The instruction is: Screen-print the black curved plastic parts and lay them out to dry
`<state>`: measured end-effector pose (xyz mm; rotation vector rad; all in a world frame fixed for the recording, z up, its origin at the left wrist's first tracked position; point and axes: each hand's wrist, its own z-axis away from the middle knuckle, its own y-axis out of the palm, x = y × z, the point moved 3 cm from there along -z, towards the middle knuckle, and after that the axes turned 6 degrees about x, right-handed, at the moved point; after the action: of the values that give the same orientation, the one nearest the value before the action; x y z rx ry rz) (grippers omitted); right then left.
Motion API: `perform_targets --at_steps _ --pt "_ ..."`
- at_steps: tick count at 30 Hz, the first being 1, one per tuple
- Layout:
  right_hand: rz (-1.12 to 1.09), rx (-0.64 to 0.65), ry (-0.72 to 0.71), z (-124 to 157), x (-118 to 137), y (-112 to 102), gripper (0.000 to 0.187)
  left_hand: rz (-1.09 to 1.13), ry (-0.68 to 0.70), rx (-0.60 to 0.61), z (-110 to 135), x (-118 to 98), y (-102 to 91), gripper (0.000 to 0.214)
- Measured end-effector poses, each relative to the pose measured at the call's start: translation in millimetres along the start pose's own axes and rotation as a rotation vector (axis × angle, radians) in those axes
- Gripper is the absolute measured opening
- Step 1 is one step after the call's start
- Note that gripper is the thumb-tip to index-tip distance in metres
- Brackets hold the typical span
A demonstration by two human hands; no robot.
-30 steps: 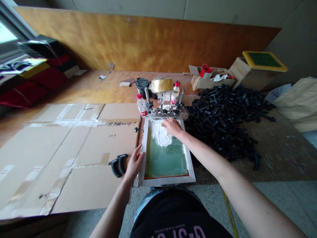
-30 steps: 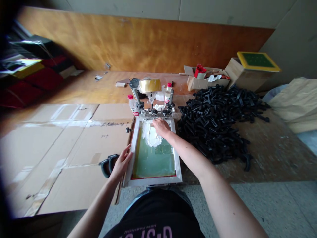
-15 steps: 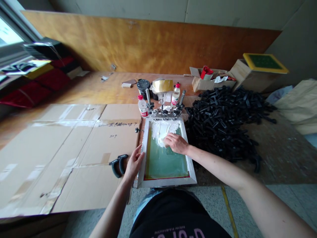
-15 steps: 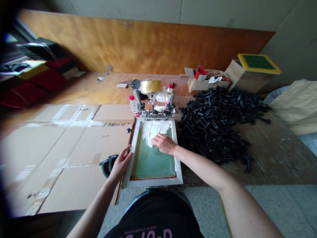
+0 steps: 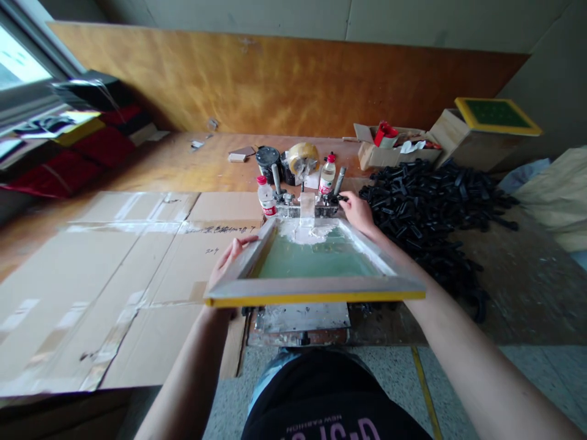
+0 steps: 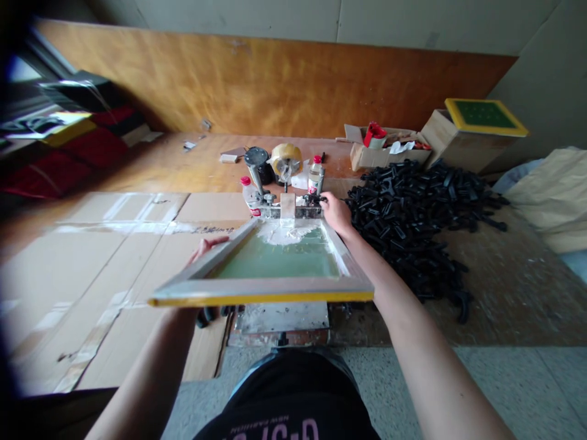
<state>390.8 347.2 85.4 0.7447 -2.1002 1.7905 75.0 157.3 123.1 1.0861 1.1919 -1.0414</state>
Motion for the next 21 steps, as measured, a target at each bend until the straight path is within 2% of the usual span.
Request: perform_targets --at_steps 2,3,4,6,8,9,12,14,16,17,18,19,21 --pt "-0.03 0.005 0.129 22 -29 8 0.025 0.106 0.111 -0.014 -19 -17 10.4 0.048" --pt "-0.048 0.042 0.13 35 -36 17 0.023 0.141 0.124 -0.016 -27 -22 15.3 0.045" --pt "-0.067 0.093 0.081 49 -38 29 0.022 0.17 0.11 -0.019 -33 -24 20.0 0.044" --pt "-0.078 0.208 -0.12 76 -27 53 0.032 0.214 0.079 -0.077 -35 -20 26.9 0.043" --pt "-0.029 0.297 -0.29 99 -6 70 0.037 0.229 0.031 -0.122 -25 -3 34.8 0.044" --pt "0.01 0.308 -0.321 108 6 75 0.033 0.222 -0.042 -0.094 -15 12 41.1 0.046" --pt "0.066 0.202 -0.303 137 44 77 0.013 0.193 -0.398 0.123 25 66 64.4 0.054" --pt "0.046 0.171 -0.428 161 71 77 0.014 0.236 -0.554 0.165 51 97 69.5 0.052" --pt "-0.008 0.266 -0.684 184 88 80 0.015 0.264 -0.593 0.074 69 119 54.1 0.045" --pt "-0.037 0.309 -0.772 191 86 80 0.017 0.247 -0.596 0.007 76 129 37.3 0.041" --pt "-0.059 0.321 -0.792 194 77 77 0.021 0.205 -0.597 -0.071 81 138 14.4 0.038" --pt "-0.063 0.295 -0.733 191 59 71 0.025 0.149 -0.601 -0.151 85 147 -13.5 0.037" --pt "-0.004 0.162 -0.432 177 3 52 0.032 0.023 -0.645 -0.337 95 166 -77.4 0.032"
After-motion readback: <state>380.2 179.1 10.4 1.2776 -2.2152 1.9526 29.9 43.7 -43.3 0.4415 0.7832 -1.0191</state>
